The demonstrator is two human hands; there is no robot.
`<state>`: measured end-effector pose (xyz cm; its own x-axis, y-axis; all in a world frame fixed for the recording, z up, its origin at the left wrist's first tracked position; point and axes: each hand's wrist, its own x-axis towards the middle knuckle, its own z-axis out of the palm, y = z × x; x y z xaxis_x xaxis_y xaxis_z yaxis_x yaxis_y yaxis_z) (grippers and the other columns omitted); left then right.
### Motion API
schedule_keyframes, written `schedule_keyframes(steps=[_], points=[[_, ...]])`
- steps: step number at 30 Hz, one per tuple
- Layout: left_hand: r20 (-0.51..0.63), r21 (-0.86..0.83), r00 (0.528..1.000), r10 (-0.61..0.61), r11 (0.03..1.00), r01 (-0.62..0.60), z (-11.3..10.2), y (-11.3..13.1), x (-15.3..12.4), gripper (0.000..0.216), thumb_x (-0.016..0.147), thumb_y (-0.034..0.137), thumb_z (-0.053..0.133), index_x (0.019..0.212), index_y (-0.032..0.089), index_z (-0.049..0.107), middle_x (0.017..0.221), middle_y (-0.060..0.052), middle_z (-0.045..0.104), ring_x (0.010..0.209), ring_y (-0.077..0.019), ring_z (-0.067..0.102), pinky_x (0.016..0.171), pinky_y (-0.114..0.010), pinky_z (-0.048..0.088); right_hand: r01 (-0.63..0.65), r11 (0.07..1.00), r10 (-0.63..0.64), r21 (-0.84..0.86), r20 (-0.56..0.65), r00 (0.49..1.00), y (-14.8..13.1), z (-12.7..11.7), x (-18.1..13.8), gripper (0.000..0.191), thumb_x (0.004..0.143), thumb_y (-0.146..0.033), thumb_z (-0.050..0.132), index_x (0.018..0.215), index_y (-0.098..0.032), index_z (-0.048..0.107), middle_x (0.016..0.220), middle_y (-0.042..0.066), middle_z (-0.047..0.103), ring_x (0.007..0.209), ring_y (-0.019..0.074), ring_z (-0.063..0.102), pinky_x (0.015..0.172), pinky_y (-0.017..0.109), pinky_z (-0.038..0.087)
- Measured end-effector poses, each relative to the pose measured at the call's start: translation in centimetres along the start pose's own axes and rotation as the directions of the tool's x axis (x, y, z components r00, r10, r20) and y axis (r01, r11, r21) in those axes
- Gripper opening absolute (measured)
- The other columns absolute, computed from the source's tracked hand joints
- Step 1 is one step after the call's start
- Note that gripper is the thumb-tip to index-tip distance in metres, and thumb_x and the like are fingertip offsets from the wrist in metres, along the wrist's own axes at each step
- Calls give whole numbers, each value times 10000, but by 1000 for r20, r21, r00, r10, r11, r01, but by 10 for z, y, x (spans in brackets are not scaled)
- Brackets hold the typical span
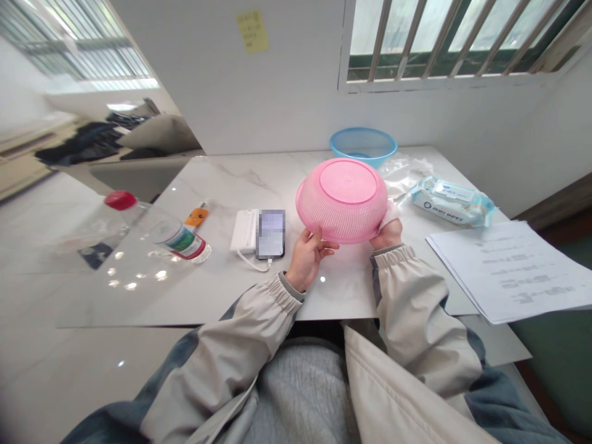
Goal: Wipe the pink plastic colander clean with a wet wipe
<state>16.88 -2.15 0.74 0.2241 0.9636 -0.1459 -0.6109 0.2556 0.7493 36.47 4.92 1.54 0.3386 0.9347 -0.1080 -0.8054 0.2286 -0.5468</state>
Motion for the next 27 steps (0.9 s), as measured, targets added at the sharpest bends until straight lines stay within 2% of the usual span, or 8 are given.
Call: schedule_keyframes(steps=[2, 5, 11, 15, 21, 23, 25, 27], points=[[-104, -62, 994, 29, 997, -36, -1, 3, 2, 435, 906, 546, 796, 1049, 198, 577, 809, 16, 668, 613, -120, 690, 607, -246, 506, 2, 1000, -2, -1, -21, 1000, -1, 0, 1, 278, 1011, -132, 490, 1121, -254, 714, 922, -52, 824, 849, 148, 754, 1031, 351, 607], [-138, -96, 990, 29, 994, -43, -2, 4, 4, 389, 941, 514, 768, 996, 204, 539, 767, 30, 654, 581, -102, 661, 583, -227, 477, 15, 1000, -15, -4, -8, 1000, -3, -2, 3, 308, 1018, -122, 445, 1104, -235, 718, 908, -34, 822, 856, 151, 751, 1030, 336, 601], [-21, -13, 1000, 16, 1000, -16, -2, -5, 1, 505, 810, 537, 889, 998, 185, 579, 778, 9, 669, 666, -142, 714, 659, -260, 538, 78, 997, -77, -10, 110, 991, 0, -2, 1, 319, 1039, -175, 419, 1083, -222, 732, 1034, 5, 830, 1075, 172, 747, 1086, 347, 571], [107, 86, 990, -92, 993, 83, -2, -12, -2, 567, 683, 529, 970, 958, 140, 662, 854, -39, 693, 748, -194, 755, 704, -303, 571, 21, 999, -15, -34, 146, 989, 9, -1, -4, 277, 1048, -245, 459, 1087, -264, 732, 1093, -18, 829, 1165, 195, 737, 1092, 411, 584], [122, 87, 986, -114, 991, 104, 1, -9, -4, 512, 731, 517, 942, 950, 134, 682, 959, -77, 706, 841, -223, 771, 756, -328, 578, 4, 999, 0, -32, 134, 991, 8, -1, -4, 162, 988, -376, 615, 1078, -300, 727, 1100, -27, 826, 1191, 234, 739, 1058, 478, 615], [80, 76, 994, -77, 995, 71, 1, -6, -3, 491, 783, 517, 907, 993, 151, 654, 963, -69, 702, 830, -219, 769, 744, -328, 576, 17, 1000, -16, -2, 110, 994, 4, -1, -3, 143, 993, -328, 601, 1057, -283, 721, 1087, -20, 828, 1179, 224, 738, 1079, 455, 600], [-35, 59, 999, 15, 998, -13, 1, -3, -1, 485, 840, 507, 865, 1093, 179, 612, 961, -44, 695, 753, -181, 748, 709, -312, 566, 35, 999, -36, 17, 85, 996, 2, 0, -3, 148, 1006, -278, 570, 1042, -273, 713, 1064, -25, 828, 1148, 205, 741, 1095, 422, 587], [-171, 46, 980, 98, 995, -92, -1, -1, 1, 473, 898, 483, 817, 1181, 198, 568, 937, -15, 682, 664, -135, 704, 664, -286, 543, 50, 998, -51, 25, 69, 996, 0, 2, -3, 181, 1022, -245, 531, 1036, -264, 710, 1035, -28, 825, 1107, 192, 747, 1096, 401, 584]])
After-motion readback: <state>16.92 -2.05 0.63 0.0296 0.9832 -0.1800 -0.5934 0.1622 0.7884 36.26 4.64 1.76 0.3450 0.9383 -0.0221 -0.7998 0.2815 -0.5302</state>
